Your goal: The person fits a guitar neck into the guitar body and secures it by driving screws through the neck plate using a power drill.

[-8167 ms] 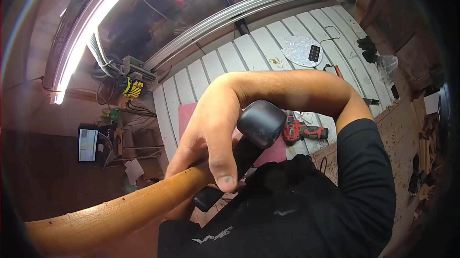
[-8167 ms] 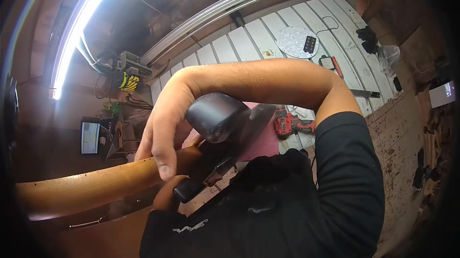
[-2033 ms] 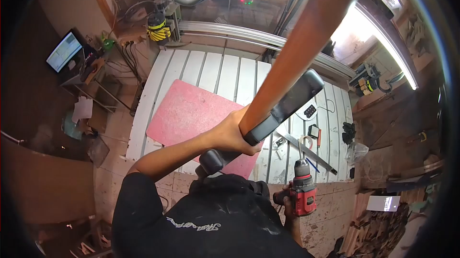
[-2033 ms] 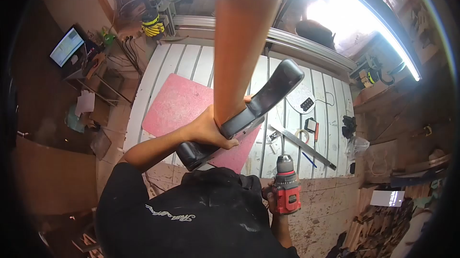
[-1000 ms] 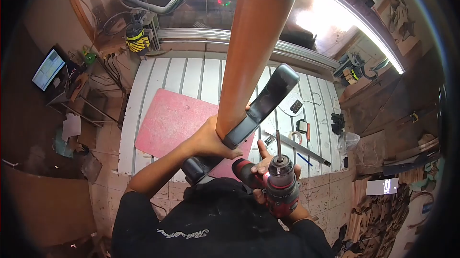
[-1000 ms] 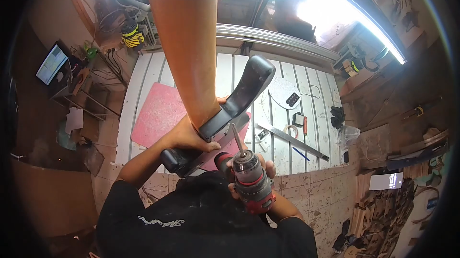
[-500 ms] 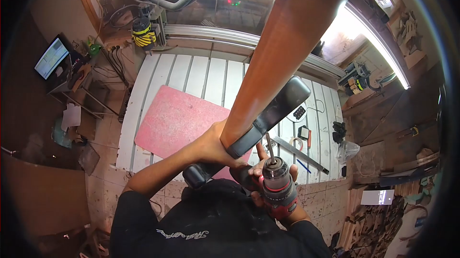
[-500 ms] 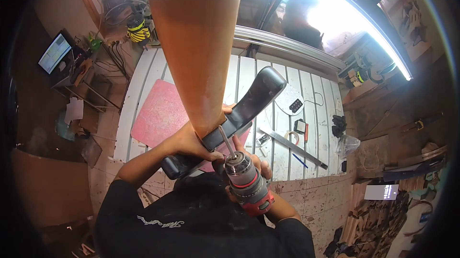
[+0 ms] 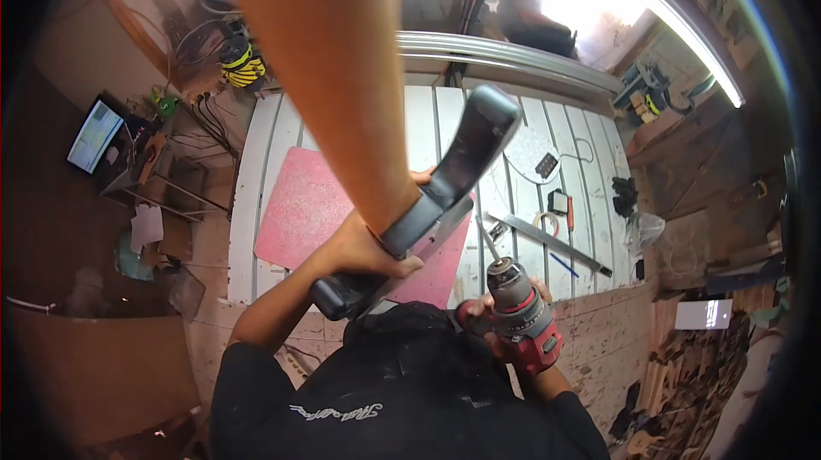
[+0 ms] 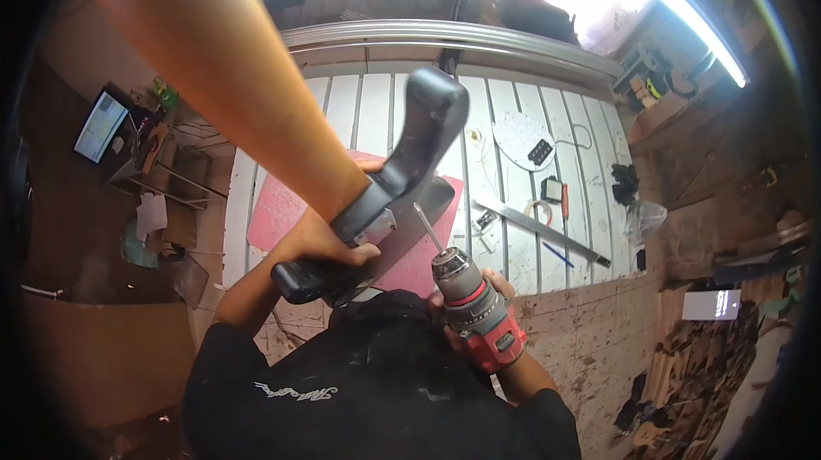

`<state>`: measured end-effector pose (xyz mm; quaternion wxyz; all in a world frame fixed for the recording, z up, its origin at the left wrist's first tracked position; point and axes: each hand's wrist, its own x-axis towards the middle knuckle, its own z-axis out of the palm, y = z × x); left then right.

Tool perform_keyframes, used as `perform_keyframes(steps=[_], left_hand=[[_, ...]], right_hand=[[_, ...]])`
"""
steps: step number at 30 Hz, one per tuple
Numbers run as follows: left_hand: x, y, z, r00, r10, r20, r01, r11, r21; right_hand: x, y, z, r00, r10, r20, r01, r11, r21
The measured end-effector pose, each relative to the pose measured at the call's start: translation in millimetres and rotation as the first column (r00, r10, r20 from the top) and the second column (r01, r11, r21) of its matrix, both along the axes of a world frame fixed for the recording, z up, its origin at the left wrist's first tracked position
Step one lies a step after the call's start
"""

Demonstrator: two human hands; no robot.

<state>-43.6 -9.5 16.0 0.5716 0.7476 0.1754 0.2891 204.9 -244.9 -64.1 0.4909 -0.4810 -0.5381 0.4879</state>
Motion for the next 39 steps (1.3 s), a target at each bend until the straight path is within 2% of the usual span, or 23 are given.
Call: perform_keyframes(steps=[2,3,5,6,7,8,10,11,13,15,16,18,19,21,24,26,28,29,30,31,33,37,39], left_hand=[[-2.8,-3.0,5.2,0.997,0.070,-0.043,-0.076,0.983,-0.169],[-4.4,-3.0,4.1,0.994,0.079,-0.079,-0.093,0.976,-0.196],[-7.1,-2.2,4.7,0.978,0.109,-0.179,-0.152,0.957,-0.246],[-5.4,-2.5,6.1,0.973,0.131,-0.192,-0.180,0.948,-0.261],[-3.6,-3.0,7.5,0.967,0.153,-0.204,-0.207,0.938,-0.277],[-1.9,-3.5,8.9,0.960,0.175,-0.217,-0.235,0.927,-0.292],[-9.5,9.6,-12.9,0.974,0.198,-0.112,-0.193,0.980,0.055],[-10.1,10.9,-13.9,0.978,0.182,-0.104,-0.176,0.982,0.063],[-10.8,10.8,-10.9,0.978,0.178,-0.107,-0.170,0.982,0.078],[-11.0,8.9,-8.2,0.979,0.176,-0.102,-0.167,0.982,0.090],[-11.2,7.5,-7.2,0.976,0.175,-0.128,-0.172,0.985,0.031],[-12.2,8.0,-6.2,0.972,0.177,-0.155,-0.183,0.983,-0.029],[-13.7,8.2,-6.4,0.972,0.178,-0.153,-0.176,0.984,0.024],[-17.0,7.8,-7.4,0.971,0.185,-0.153,-0.176,0.982,0.073],[-17.8,9.8,-9.3,0.967,0.188,-0.169,-0.174,0.980,0.098],[-17.9,11.2,-9.8,0.984,0.145,-0.101,-0.145,0.989,0.015],[-20.5,11.3,-10.7,0.983,0.145,-0.115,-0.144,0.989,0.014],[-20.8,11.0,-11.0,0.982,0.144,-0.123,-0.143,0.990,0.013],[-21.0,10.8,-11.3,0.981,0.142,-0.130,-0.142,0.990,0.012],[-20.6,10.4,-11.5,0.984,0.140,-0.110,-0.141,0.990,-0.007],[-22.2,9.4,-15.6,0.987,0.134,-0.088,-0.136,0.990,-0.028],[-26.5,6.2,-26.7,0.985,0.111,-0.129,-0.119,0.991,-0.060],[-25.4,4.0,-27.0,0.984,0.094,-0.151,-0.109,0.990,-0.094]], right_hand=[[-0.3,-15.3,-9.4,0.955,-0.045,-0.294,0.008,0.992,-0.126],[-9.8,-11.0,14.5,0.975,-0.167,-0.147,0.136,0.970,-0.199],[-12.2,-1.4,22.1,0.957,-0.290,-0.007,0.278,0.923,-0.265],[-9.1,5.8,13.8,0.892,-0.354,-0.283,0.184,0.853,-0.489],[-6.3,11.9,1.4,0.735,-0.448,-0.509,0.014,0.760,-0.649],[-5.8,14.2,-15.4,0.509,-0.560,-0.654,-0.204,0.660,-0.723],[-6.8,12.2,-45.1,0.849,-0.381,-0.366,0.007,0.701,-0.713],[-12.6,22.9,-11.1,0.758,-0.483,-0.438,-0.046,0.631,-0.774],[-20.4,32.5,8.6,0.650,-0.582,-0.489,-0.116,0.560,-0.821],[-22.9,35.9,9.5,0.500,-0.591,-0.634,-0.177,0.646,-0.742],[-22.2,37.0,7.6,0.499,-0.590,-0.634,-0.179,0.646,-0.742],[-21.6,39.5,1.6,0.594,-0.501,-0.629,-0.155,0.696,-0.701],[-20.1,41.4,0.9,0.597,-0.499,-0.628,-0.160,0.694,-0.703],[-17.5,45.7,0.0,0.453,-0.610,-0.651,-0.343,0.554,-0.758],[-17.3,48.0,4.8,0.443,-0.597,-0.669,-0.344,0.576,-0.742],[-12.9,46.8,0.8,0.447,-0.582,-0.679,-0.369,0.572,-0.733],[-6.6,39.6,-14.2,0.450,-0.566,-0.691,-0.392,0.570,-0.722],[-7.6,33.6,-18.9,0.841,-0.227,-0.492,-0.074,0.851,-0.520],[-3.8,29.5,-21.7,0.960,-0.071,-0.272,-0.019,0.949,-0.314],[-0.3,25.8,-23.2,0.999,-0.036,0.006,0.036,0.996,-0.085],[11.9,38.7,25.2,0.962,0.038,0.271,-0.094,0.976,0.195],[25.8,46.1,35.8,0.926,0.090,0.367,-0.181,0.958,0.220],[25.1,44.5,35.2,0.962,0.061,0.267,-0.120,0.970,0.210]])
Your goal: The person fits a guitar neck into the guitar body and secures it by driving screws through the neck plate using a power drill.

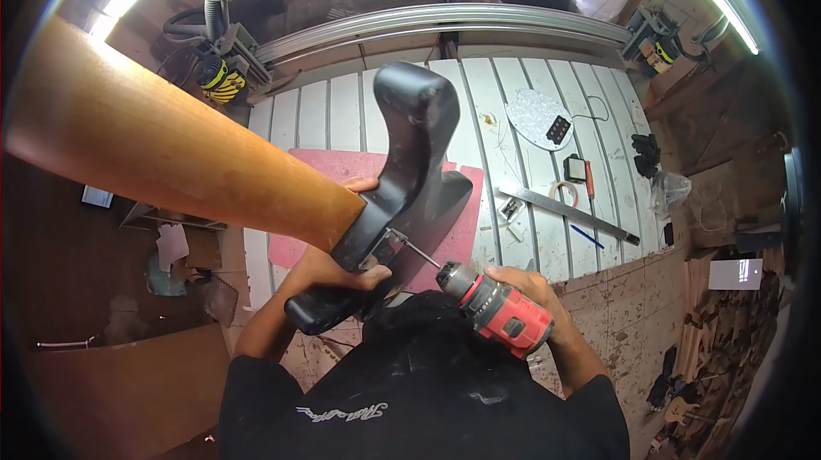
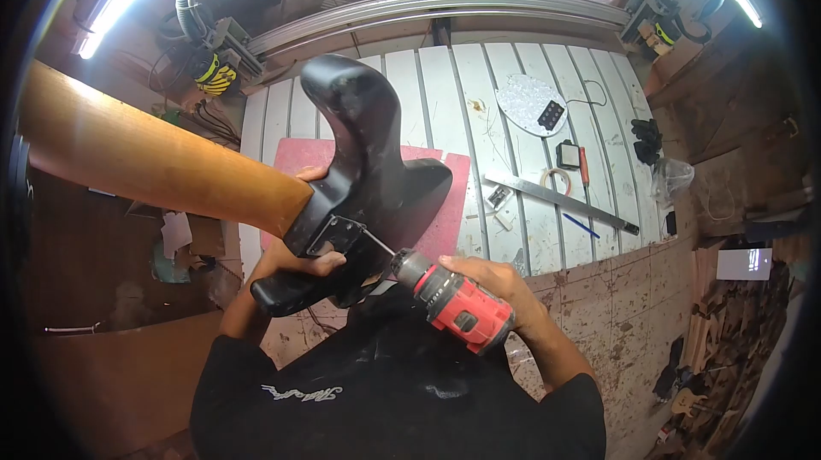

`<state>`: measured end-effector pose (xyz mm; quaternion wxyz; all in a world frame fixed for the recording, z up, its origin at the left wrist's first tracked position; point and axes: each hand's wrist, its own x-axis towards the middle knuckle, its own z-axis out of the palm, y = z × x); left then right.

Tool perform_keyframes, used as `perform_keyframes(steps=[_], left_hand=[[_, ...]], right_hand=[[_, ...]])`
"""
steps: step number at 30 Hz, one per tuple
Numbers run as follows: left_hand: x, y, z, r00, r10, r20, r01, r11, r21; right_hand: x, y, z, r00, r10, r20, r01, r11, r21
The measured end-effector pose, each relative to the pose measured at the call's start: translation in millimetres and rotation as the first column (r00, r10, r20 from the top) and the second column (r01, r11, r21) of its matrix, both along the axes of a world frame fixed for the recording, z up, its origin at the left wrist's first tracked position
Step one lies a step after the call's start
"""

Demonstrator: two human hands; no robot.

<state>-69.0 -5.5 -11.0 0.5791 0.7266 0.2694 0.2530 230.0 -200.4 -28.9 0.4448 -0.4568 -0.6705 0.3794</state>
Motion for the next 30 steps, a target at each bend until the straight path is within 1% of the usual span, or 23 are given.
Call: perform_keyframes(steps=[1,3,4,6,8,10,12,13,15,16,18,19,20,21,22,23,24,25,26,27,28,29,30], left_hand=[[0.7,-0.7,0.2,1.000,-0.004,-0.010,0.004,1.000,-0.018],[3.5,-3.2,5.6,1.000,0.000,-0.021,-0.001,0.999,-0.039],[4.6,-3.8,10.6,0.999,-0.010,-0.039,0.011,1.000,0.007],[7.9,-5.7,19.3,0.998,-0.017,-0.056,0.020,0.998,0.057],[9.9,-7.6,23.6,1.000,-0.001,-0.005,0.001,0.994,0.113],[7.1,-8.1,25.1,0.999,-0.006,-0.042,0.011,0.993,0.118],[6.4,-8.7,26.7,0.997,-0.017,-0.081,0.027,0.992,0.123],[7.0,-9.8,27.3,0.998,-0.016,-0.065,0.025,0.990,0.136],[6.4,-8.6,23.0,0.999,-0.013,-0.047,0.020,0.989,0.148],[4.7,-5.2,15.1,0.999,-0.033,-0.033,0.037,0.989,0.144],[3.4,-5.9,15.5,0.999,-0.049,-0.020,0.052,0.989,0.141],[2.5,-9.3,17.5,0.998,-0.031,-0.046,0.035,0.996,0.086],[2.6,-10.6,20.1,0.997,-0.015,-0.071,0.017,0.999,0.033],[2.7,-7.9,19.8,0.997,-0.015,-0.070,0.018,0.999,0.036],[3.2,-5.2,18.3,0.997,-0.029,-0.071,0.026,0.999,-0.038],[3.7,-4.8,17.3,0.997,-0.043,-0.071,0.034,0.993,-0.113],[4.0,-5.2,18.6,0.996,-0.049,-0.070,0.041,0.993,-0.112],[6.9,-3.0,21.1,0.998,-0.049,-0.038,0.046,0.997,-0.055],[11.1,-0.3,23.3,0.999,-0.041,0.002,0.041,0.999,0.007],[15.1,3.4,22.8,0.999,-0.033,0.016,0.033,0.999,0.018],[16.4,6.0,20.0,0.999,-0.039,0.026,0.039,0.999,0.006],[14.8,7.2,18.4,0.999,-0.045,0.027,0.045,0.999,-0.011],[14.5,12.1,19.7,0.998,-0.046,0.032,0.045,0.999,0.022]], right_hand=[[-0.6,-1.0,-1.5,1.000,0.005,0.003,-0.005,1.000,0.001],[-2.7,-6.0,-7.1,0.997,-0.054,0.060,0.051,0.998,0.044],[-2.5,-9.5,-9.9,0.997,-0.050,0.058,0.047,0.998,0.042],[0.9,-15.1,-15.5,0.999,-0.031,0.038,0.036,0.987,-0.155],[-1.7,-16.8,-26.6,0.998,-0.048,0.034,0.051,0.992,-0.119],[-0.1,-16.6,-30.2,0.998,-0.063,0.032,0.066,0.994,-0.083],[-1.0,-13.0,-25.5,0.986,-0.088,0.142,0.085,0.996,0.031],[-1.2,-14.0,-27.3,0.986,-0.089,0.143,0.085,0.996,0.033],[-2.2,-17.0,-31.6,0.996,-0.073,0.052,0.077,0.994,-0.077],[-1.8,-16.4,-31.5,0.996,-0.070,0.053,0.074,0.994,-0.076],[-3.3,-12.8,-25.3,0.988,-0.089,0.123,0.089,0.996,0.009],[-1.5,-9.4,-21.2,0.988,-0.087,0.124,0.087,0.996,0.010],[1.7,-3.8,-15.9,0.988,-0.031,0.151,0.022,0.998,0.063],[3.7,0.2,-9.1,0.986,-0.005,0.168,-0.010,0.996,0.087],[5.8,4.2,-2.3,0.983,0.021,0.184,-0.042,0.993,0.112],[7.2,6.4,6.6,0.970,0.034,0.239,-0.056,0.995,0.088],[5.9,5.9,11.5,0.956,0.041,0.292,-0.063,0.996,0.067],[3.6,3.2,8.5,0.954,0.028,0.298,-0.052,0.996,0.074],[1.7,3.0,5.7,0.970,0.004,0.244,-0.024,0.997,0.079],[2.4,5.2,4.8,0.982,-0.009,0.189,-0.006,0.997,0.083],[-1.1,5.9,3.3,0.979,-0.043,0.199,0.004,0.981,0.193],[-4.6,0.1,1.4,0.980,-0.032,0.198,-0.007,0.981,0.192],[-6.8,-7.5,-2.7,0.989,-0.087,0.122,0.078,0.994,0.078]])
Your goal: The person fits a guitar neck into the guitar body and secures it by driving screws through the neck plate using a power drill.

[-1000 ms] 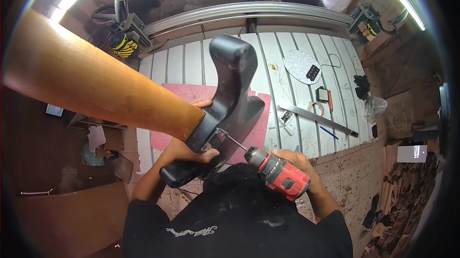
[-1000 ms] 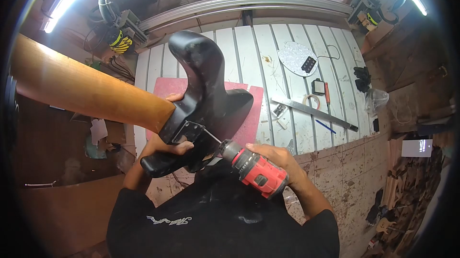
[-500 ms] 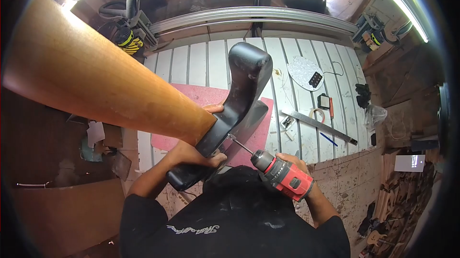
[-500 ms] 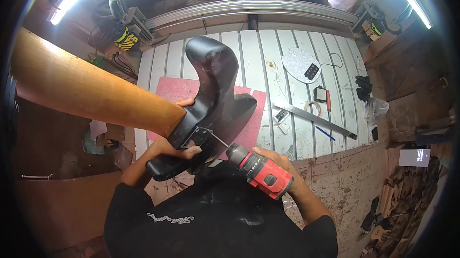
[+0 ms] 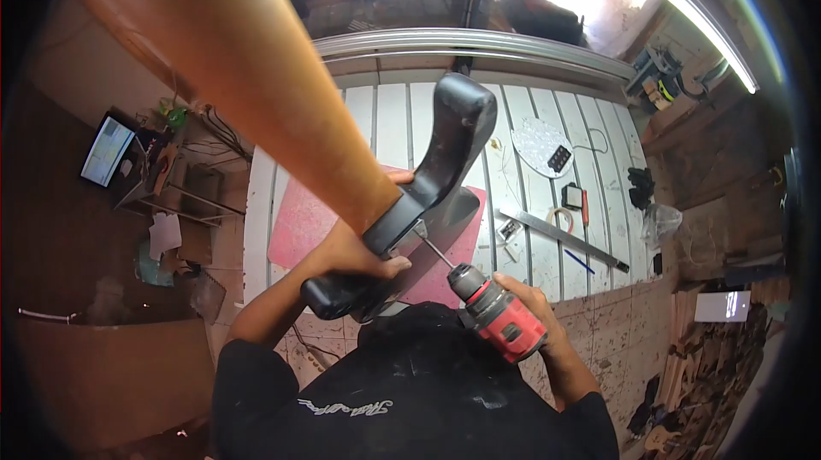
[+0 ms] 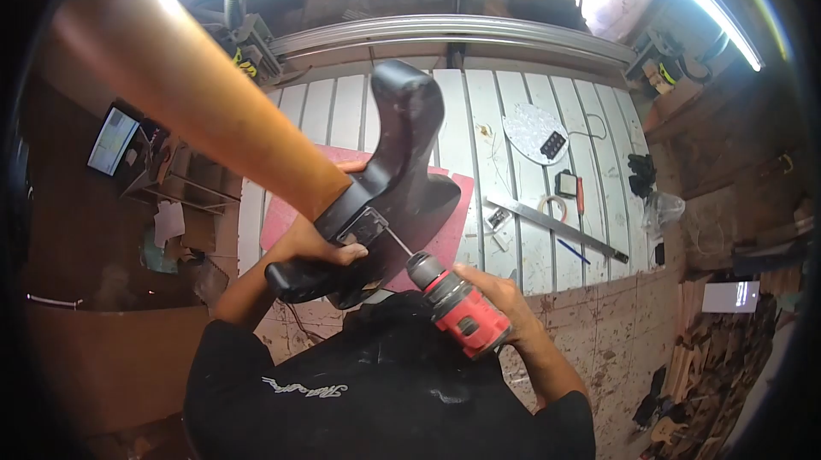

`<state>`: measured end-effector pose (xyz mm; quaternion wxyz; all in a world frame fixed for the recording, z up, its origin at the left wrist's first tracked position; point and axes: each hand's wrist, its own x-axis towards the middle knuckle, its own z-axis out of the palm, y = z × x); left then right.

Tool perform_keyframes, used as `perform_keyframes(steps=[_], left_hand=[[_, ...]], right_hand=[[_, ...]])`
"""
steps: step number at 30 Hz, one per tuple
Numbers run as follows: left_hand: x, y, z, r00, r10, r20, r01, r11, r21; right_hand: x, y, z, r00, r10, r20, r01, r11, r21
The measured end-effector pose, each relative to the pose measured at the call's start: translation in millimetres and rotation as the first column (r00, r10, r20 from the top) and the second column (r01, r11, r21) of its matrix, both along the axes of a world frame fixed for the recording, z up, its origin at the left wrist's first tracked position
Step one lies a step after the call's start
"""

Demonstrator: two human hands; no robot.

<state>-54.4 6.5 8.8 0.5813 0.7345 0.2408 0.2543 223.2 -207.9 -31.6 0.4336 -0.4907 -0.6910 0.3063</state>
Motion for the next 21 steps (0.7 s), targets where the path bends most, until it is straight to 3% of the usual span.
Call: perform_keyframes(steps=[2,8,9,10,13,16,21], left_hand=[[5.8,-0.3,9.5,0.999,0.023,0.030,-0.023,1.000,-0.010],[8.0,2.9,10.3,0.995,0.043,0.090,-0.029,0.988,-0.152],[8.6,3.0,10.7,0.997,0.050,0.066,-0.041,0.991,-0.128],[8.8,2.9,10.8,0.997,0.057,0.042,-0.052,0.993,-0.105],[8.0,1.4,11.7,0.997,0.032,0.071,-0.024,0.993,-0.114],[9.0,-3.7,7.1,0.995,0.028,0.100,-0.016,0.992,-0.125],[13.6,-13.7,6.6,0.986,0.029,0.165,-0.023,0.999,-0.037]], right_hand=[[-0.7,-12.2,-15.0,0.995,-0.068,-0.072,0.061,0.994,-0.095],[24.7,-64.1,-110.3,0.859,-0.502,0.094,0.494,0.864,0.097],[27.9,-62.9,-112.8,0.861,-0.499,0.100,0.490,0.865,0.103],[30.6,-62.7,-114.5,0.832,-0.496,0.248,0.501,0.864,0.047],[41.7,-68.6,-152.6,0.744,-0.487,0.456,0.536,0.844,0.027],[51.7,-74.0,-182.7,0.620,-0.372,0.691,0.671,0.709,-0.220],[78.5,-70.3,-206.2,0.603,-0.359,0.712,0.688,0.686,-0.237]])
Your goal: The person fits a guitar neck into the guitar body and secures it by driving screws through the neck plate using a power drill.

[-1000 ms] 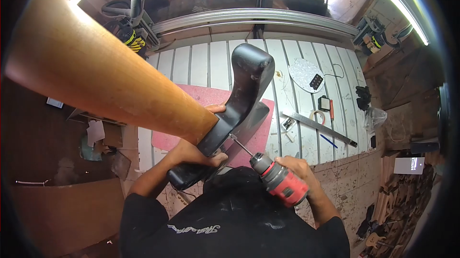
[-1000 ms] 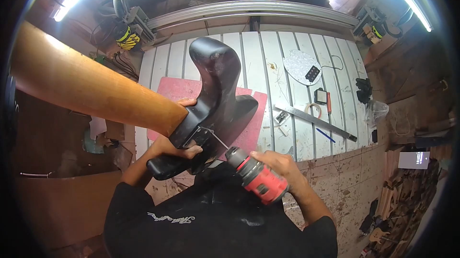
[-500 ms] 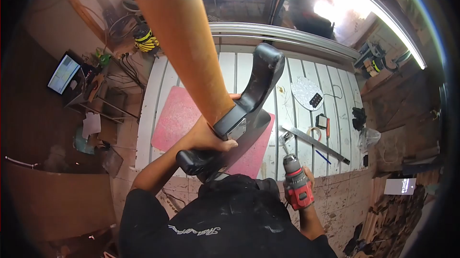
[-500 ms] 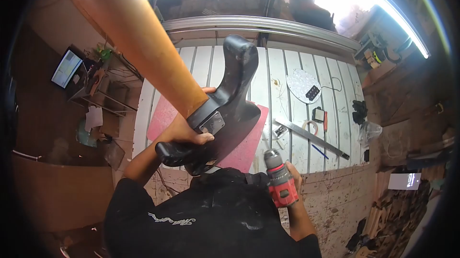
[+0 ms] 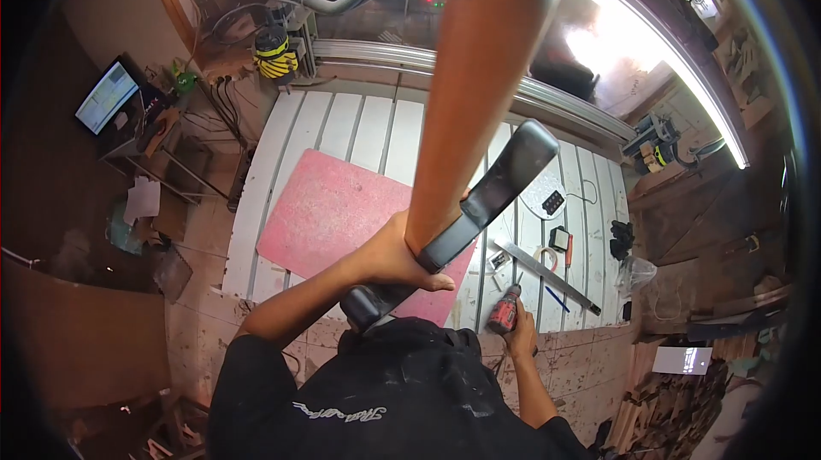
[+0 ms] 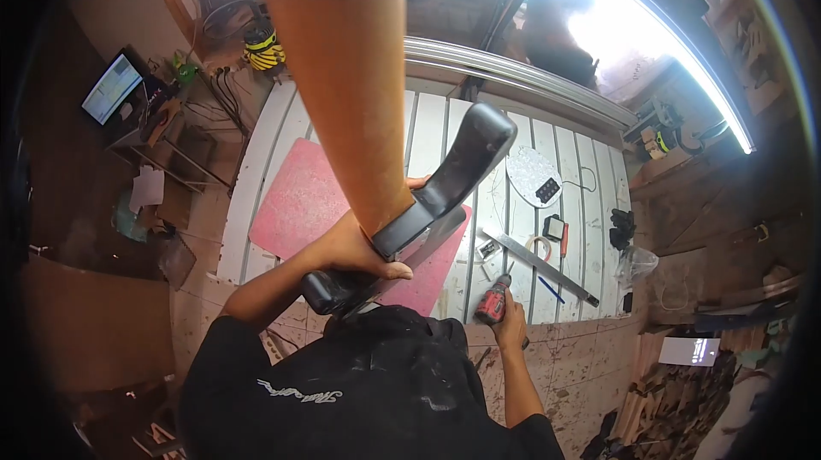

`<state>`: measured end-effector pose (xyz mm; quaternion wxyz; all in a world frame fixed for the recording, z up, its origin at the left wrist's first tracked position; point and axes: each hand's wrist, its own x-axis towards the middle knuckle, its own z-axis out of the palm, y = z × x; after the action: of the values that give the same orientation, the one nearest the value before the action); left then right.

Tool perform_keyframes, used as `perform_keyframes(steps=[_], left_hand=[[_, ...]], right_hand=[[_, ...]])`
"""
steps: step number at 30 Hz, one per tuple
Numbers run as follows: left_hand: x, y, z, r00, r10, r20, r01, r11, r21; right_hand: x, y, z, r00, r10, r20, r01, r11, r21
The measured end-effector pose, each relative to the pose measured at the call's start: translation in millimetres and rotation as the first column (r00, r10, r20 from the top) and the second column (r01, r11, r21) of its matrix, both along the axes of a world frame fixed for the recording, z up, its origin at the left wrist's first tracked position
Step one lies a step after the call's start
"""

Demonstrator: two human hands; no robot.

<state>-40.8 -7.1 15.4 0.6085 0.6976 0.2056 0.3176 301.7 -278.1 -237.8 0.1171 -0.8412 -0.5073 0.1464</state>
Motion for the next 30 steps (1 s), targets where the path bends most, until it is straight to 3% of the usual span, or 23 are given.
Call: perform_keyframes(steps=[2,4,6,8,9,11,13,14,16,17,18,19,21,22,24,25,27,28,30], left_hand=[[1.6,0.2,-5.6,0.995,-0.038,-0.087,0.035,0.999,-0.040],[5.1,-0.1,-5.4,0.998,-0.034,-0.056,0.034,0.999,-0.008],[8.6,-0.6,-3.7,0.999,-0.034,-0.027,0.034,0.999,0.028],[11.3,-1.5,-1.8,0.998,-0.063,-0.032,0.063,0.998,0.012],[12.1,-1.4,1.3,0.998,-0.063,-0.025,0.063,0.998,0.014],[12.7,-1.9,7.9,0.988,-0.110,-0.110,0.100,0.991,-0.093],[14.8,-2.0,9.5,0.988,-0.122,-0.093,0.111,0.988,-0.110],[16.5,-2.2,10.2,0.989,-0.127,-0.082,0.115,0.985,-0.132],[21.1,-2.5,8.1,0.991,-0.109,-0.073,0.100,0.987,-0.126],[22.7,-2.7,7.8,0.994,-0.085,-0.069,0.076,0.989,-0.127],[22.8,-2.9,10.7,0.994,-0.090,-0.070,0.081,0.989,-0.125],[22.8,-2.0,15.6,0.988,-0.121,-0.095,0.108,0.986,-0.130],[25.7,2.1,16.5,0.981,-0.154,-0.118,0.138,0.982,-0.133],[29.1,5.1,10.4,0.984,-0.163,-0.077,0.156,0.983,-0.093],[31.2,6.6,8.4,0.984,-0.174,-0.035,0.172,0.984,-0.055],[30.8,6.5,10.8,0.981,-0.191,-0.045,0.185,0.976,-0.117],[31.1,12.2,8.2,0.956,-0.244,-0.165,0.219,0.963,-0.155],[28.9,11.7,6.3,0.957,-0.242,-0.163,0.218,0.964,-0.149],[20.2,7.9,3.7,0.978,-0.207,0.006,0.206,0.971,-0.124]], right_hand=[[11.4,4.2,-4.1,1.000,0.022,-0.002,-0.022,1.000,-0.002],[20.2,13.1,-5.3,0.993,0.083,-0.079,-0.078,0.995,0.059],[29.0,25.1,-4.4,0.993,0.078,-0.088,-0.078,0.997,-0.001],[37.6,40.5,1.3,0.991,0.117,-0.059,-0.124,0.984,-0.127],[19.4,62.8,42.1,0.981,0.109,0.160,-0.038,0.918,-0.395],[46.5,89.9,41.0,0.956,0.274,0.102,-0.278,0.960,0.025],[4.3,139.9,126.9,0.906,0.239,-0.349,-0.100,0.923,0.371],[-20.1,155.7,171.9,0.889,0.296,-0.350,-0.097,0.868,0.487],[-64.8,180.2,226.0,0.851,0.450,-0.270,-0.044,0.573,0.819],[-81.2,187.3,245.7,0.839,0.509,-0.193,-0.060,0.438,0.897],[-93.8,192.7,260.4,0.824,0.555,-0.111,-0.071,0.295,0.953],[-102.3,200.0,271.9,0.827,0.551,-0.110,-0.069,0.294,0.953],[-117.4,216.6,294.2,0.738,0.664,0.117,-0.271,0.133,0.953],[-133.2,223.9,309.7,0.761,0.634,0.137,-0.300,0.157,0.941],[-148.1,234.4,320.0,0.648,0.759,-0.060,-0.202,0.248,0.947],[-153.2,237.4,321.7,0.602,0.789,-0.127,-0.171,0.283,0.944],[-157.9,240.6,322.2,0.499,0.712,-0.494,-0.109,0.617,0.779],[-158.2,242.6,320.0,0.500,0.715,-0.489,-0.112,0.613,0.782],[-153.2,250.9,312.8,0.538,0.713,-0.449,-0.100,0.582,0.807]])
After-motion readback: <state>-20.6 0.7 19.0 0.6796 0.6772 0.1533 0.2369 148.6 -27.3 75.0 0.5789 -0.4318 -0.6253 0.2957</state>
